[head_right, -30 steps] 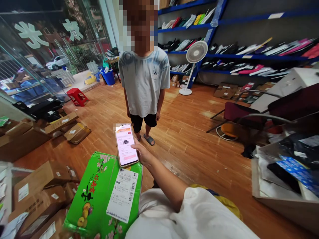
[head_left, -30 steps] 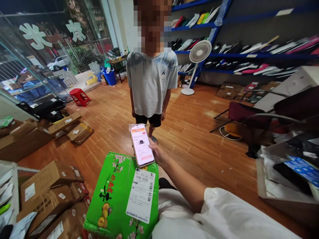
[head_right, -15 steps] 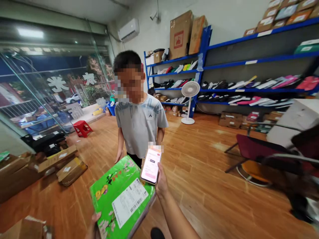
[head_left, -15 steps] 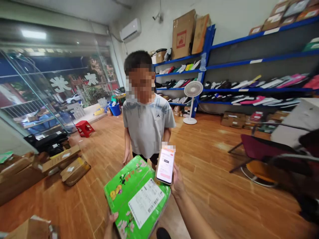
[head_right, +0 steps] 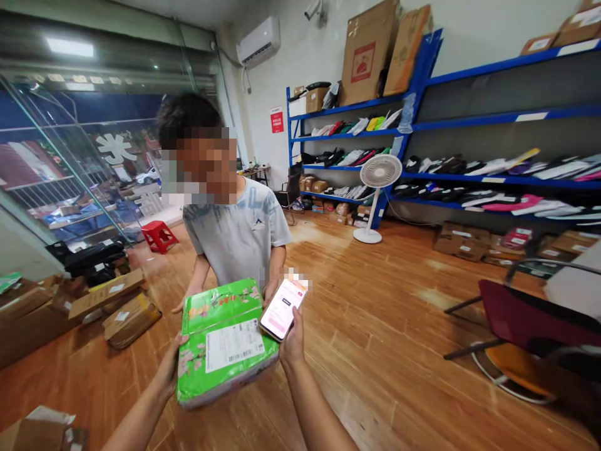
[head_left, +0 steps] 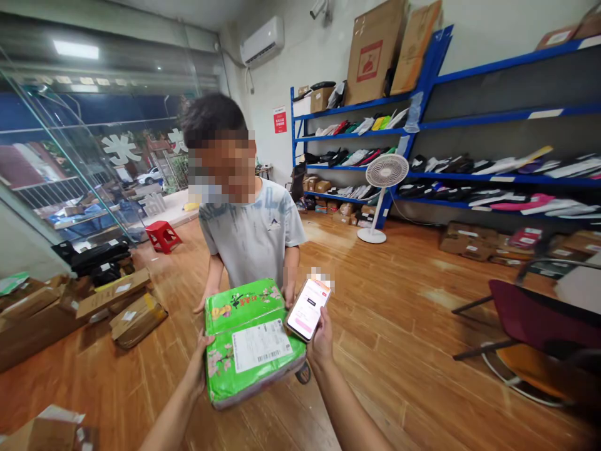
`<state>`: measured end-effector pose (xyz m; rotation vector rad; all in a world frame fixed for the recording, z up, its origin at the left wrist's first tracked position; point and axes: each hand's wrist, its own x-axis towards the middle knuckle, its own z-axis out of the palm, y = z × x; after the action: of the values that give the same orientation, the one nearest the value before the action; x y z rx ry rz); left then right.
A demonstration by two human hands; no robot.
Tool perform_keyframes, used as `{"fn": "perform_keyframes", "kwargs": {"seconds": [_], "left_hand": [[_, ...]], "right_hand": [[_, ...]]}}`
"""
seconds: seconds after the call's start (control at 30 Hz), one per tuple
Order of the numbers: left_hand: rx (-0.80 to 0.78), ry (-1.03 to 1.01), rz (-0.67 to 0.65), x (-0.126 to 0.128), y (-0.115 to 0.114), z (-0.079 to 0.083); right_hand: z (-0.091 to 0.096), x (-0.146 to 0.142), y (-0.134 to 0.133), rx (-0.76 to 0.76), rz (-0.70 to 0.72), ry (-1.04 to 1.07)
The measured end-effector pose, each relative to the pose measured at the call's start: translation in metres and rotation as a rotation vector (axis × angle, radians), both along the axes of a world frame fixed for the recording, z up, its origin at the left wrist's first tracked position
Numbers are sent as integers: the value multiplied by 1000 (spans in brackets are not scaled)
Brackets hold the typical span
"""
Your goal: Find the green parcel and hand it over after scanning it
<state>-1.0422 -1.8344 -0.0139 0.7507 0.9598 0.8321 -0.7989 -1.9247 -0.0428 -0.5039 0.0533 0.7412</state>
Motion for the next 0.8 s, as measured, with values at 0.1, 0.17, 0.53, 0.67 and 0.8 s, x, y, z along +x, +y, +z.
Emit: {"fn": "perform_keyframes", "kwargs": {"seconds": [0.1, 0.17, 0.53, 0.67, 0.8], "left_hand": [[-69, 66, -28, 12, 25, 0], [-26, 136, -26, 23, 43, 8], [627, 355, -156, 133, 63, 45], [363, 179, -508, 207, 69, 24], [297, 112, -479, 262, 106, 4]], "right_hand": [[-1, 3, 30, 11, -7, -14], [0, 8, 49, 26, 5, -23], [8, 55, 51, -144, 278, -224], [2, 62, 51, -193, 386, -304], [-8, 80, 83, -292, 369, -361]]}}
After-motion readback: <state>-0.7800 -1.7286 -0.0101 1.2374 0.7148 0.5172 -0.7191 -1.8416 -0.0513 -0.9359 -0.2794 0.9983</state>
